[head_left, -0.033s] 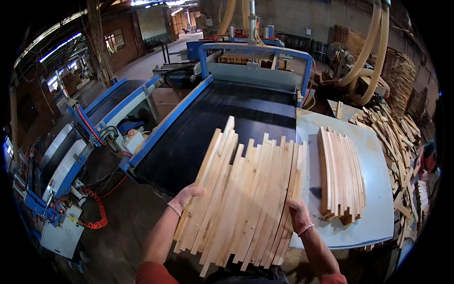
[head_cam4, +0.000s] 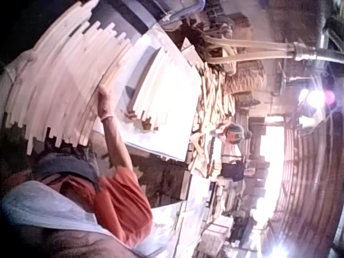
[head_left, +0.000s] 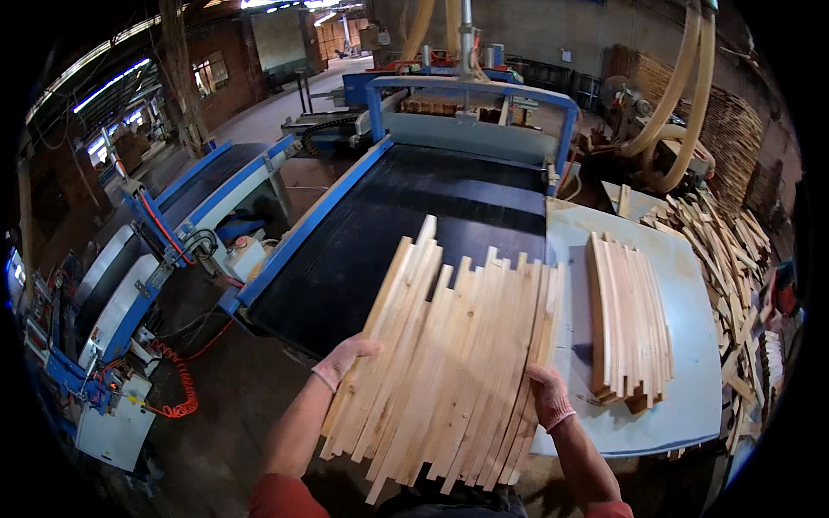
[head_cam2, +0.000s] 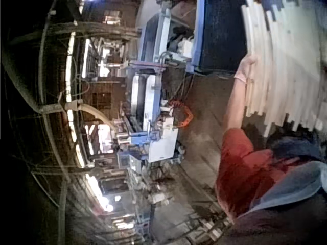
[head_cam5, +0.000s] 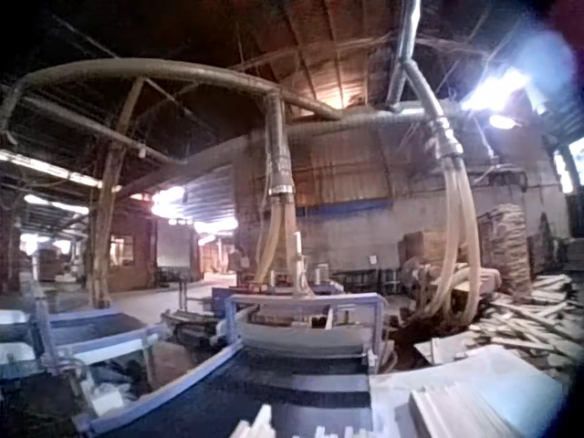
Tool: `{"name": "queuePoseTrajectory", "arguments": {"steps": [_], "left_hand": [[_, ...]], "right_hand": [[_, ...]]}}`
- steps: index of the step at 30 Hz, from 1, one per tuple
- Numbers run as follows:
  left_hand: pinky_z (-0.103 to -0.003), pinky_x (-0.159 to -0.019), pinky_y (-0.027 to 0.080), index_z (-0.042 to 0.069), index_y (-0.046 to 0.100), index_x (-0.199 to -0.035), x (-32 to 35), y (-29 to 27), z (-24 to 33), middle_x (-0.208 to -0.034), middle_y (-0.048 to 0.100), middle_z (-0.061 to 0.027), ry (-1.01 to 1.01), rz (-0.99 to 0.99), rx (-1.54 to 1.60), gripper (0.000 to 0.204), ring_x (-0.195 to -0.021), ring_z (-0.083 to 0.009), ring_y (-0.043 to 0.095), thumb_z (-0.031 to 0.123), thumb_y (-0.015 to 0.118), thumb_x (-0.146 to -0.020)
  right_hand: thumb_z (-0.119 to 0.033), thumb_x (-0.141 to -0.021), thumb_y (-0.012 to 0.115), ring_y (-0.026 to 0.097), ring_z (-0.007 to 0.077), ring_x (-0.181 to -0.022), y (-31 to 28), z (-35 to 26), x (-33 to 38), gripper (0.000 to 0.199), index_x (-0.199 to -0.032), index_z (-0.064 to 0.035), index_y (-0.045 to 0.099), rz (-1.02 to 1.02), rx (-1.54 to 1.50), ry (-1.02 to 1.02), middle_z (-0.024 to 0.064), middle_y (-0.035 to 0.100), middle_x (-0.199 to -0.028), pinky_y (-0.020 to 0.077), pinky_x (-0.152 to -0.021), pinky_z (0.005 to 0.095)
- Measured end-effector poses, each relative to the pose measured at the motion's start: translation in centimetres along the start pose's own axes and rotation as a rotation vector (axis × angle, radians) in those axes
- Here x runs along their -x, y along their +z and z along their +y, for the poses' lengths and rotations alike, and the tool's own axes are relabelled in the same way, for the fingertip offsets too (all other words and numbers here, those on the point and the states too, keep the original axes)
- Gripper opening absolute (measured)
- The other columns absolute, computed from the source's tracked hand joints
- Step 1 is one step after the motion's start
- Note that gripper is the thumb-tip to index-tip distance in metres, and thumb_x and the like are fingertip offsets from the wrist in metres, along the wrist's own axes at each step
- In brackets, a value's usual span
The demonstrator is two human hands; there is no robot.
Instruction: The person gathers and stacks light-colored wooden planks on a metal workbench. They repeatedly pick up bundles of planks, align them, and place them into neat piles, occasionally moving stacks to a conveyor belt area. The task involves repetitive manual handling and organizing of the wood pieces.
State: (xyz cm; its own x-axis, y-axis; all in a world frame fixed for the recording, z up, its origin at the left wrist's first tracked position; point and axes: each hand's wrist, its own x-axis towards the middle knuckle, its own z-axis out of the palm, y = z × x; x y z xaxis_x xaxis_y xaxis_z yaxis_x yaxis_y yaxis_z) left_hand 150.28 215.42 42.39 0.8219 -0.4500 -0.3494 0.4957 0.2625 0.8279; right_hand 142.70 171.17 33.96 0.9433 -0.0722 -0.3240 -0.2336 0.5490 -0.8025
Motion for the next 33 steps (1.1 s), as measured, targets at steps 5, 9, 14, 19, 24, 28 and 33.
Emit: {"name": "queuePoseTrajectory", "arguments": {"steps": [5, 9, 14, 19, 24, 28, 33], "left_hand": [[-0.043, -0.101, 0.061, -0.004, 0.059, -0.148, -8.7, -10.1, -0.3, -0.131, 0.073, -0.0182, -0.187, 0.016, -0.191, 0.065, -0.112, -0.027, 0.074, 0.026, 0.074, -0.092], [-0.038, -0.097, 0.058, -0.005, 0.07, -0.134, -11.3, -8.3, 5.0, -0.116, 0.076, -0.0162, -0.206, 0.131, -0.522, 0.062, -0.106, -0.0225, 0.072, 0.044, 0.076, -0.096], [-0.049, -0.117, 0.049, 0.0, 0.06, -0.153, -13.0, -11.7, 10.9, -0.15, 0.062, -0.0302, -0.259, 0.508, -1.534, 0.11, -0.14, -0.043, 0.061, 0.085, 0.067, -0.083], [-0.049, -0.124, 0.042, 0.002, 0.038, -0.168, -6.8, -12.8, 10.7, -0.165, 0.045, -0.0255, 0.311, 0.797, -1.386, 0.108, -0.151, -0.0392, 0.049, 0.061, 0.08, -0.087], [-0.046, -0.12, 0.044, -0.002, 0.054, -0.155, 9.0, -15.3, 4.8, -0.154, 0.058, -0.021, 0.733, 1.083, -0.794, 0.067, -0.142, -0.0334, 0.056, 0.029, 0.075, -0.099], [-0.037, -0.107, 0.052, -0.001, 0.062, -0.148, 18.7, -13.6, -3.9, -0.138, 0.068, -0.0121, 0.55, 1.399, -0.253, 0.048, -0.125, -0.0221, 0.065, 0.025, 0.065, -0.108], [-0.039, -0.089, 0.058, 0.002, 0.07, -0.126, 22.7, -24.8, -34.1, -0.116, 0.072, -0.0124, 0.492, -0.062, 1.356, 0.029, -0.104, -0.0263, 0.071, 0.023, 0.062, -0.106]], "right_hand": [[-0.009, -0.087, 0.068, 0.074, 0.0324, -0.103, 1.6, 2.8, -3.5, 0.053, -0.138, 0.0024, 0.06, 0.034, -0.004, 0.105, 0.0152, 0.073, -0.116, 0.0631, -0.095, 0.0484], [-0.013, -0.088, 0.07, 0.075, 0.0315, -0.097, 5.3, 3.2, -4.2, 0.046, -0.131, 0.0012, 0.062, 0.204, -0.03, 0.088, 0.0149, 0.073, -0.112, 0.0651, -0.089, 0.0466], [-0.015, -0.092, 0.071, 0.073, 0.0311, -0.103, 10.7, 5.9, -11.2, 0.046, -0.134, 0.0007, 0.059, 0.172, -0.008, 0.061, 0.0149, 0.072, -0.116, 0.0623, -0.094, 0.0475], [-0.021, -0.091, 0.073, 0.072, 0.0259, -0.095, 18.5, 6.6, -16.8, 0.04, -0.124, 0.0017, 0.066, 0.15, 0.067, 0.032, 0.0112, 0.073, -0.105, 0.0602, -0.088, 0.0418], [-0.022, -0.089, 0.076, 0.071, 0.0252, -0.088, 25.8, 9.9, -24.0, 0.035, -0.112, 0.0035, 0.072, 0.061, 0.069, 0.01, 0.0105, 0.074, -0.097, 0.0587, -0.084, 0.0419], [-0.016, -0.086, 0.081, 0.072, 0.026, -0.087, 32.6, 10.1, -27.0, 0.034, -0.109, 0.0073, 0.071, 0.093, 0.039, 0.022, 0.0134, 0.076, -0.097, 0.0588, -0.083, 0.044], [-0.026, -0.091, 0.082, 0.074, 0.0295, -0.088, 38.7, 10.6, -28.9, 0.044, -0.114, 0.0098, 0.07, 0.079, 0.188, 0.133, 0.0181, 0.075, -0.104, 0.0615, -0.074, 0.0458]]}}
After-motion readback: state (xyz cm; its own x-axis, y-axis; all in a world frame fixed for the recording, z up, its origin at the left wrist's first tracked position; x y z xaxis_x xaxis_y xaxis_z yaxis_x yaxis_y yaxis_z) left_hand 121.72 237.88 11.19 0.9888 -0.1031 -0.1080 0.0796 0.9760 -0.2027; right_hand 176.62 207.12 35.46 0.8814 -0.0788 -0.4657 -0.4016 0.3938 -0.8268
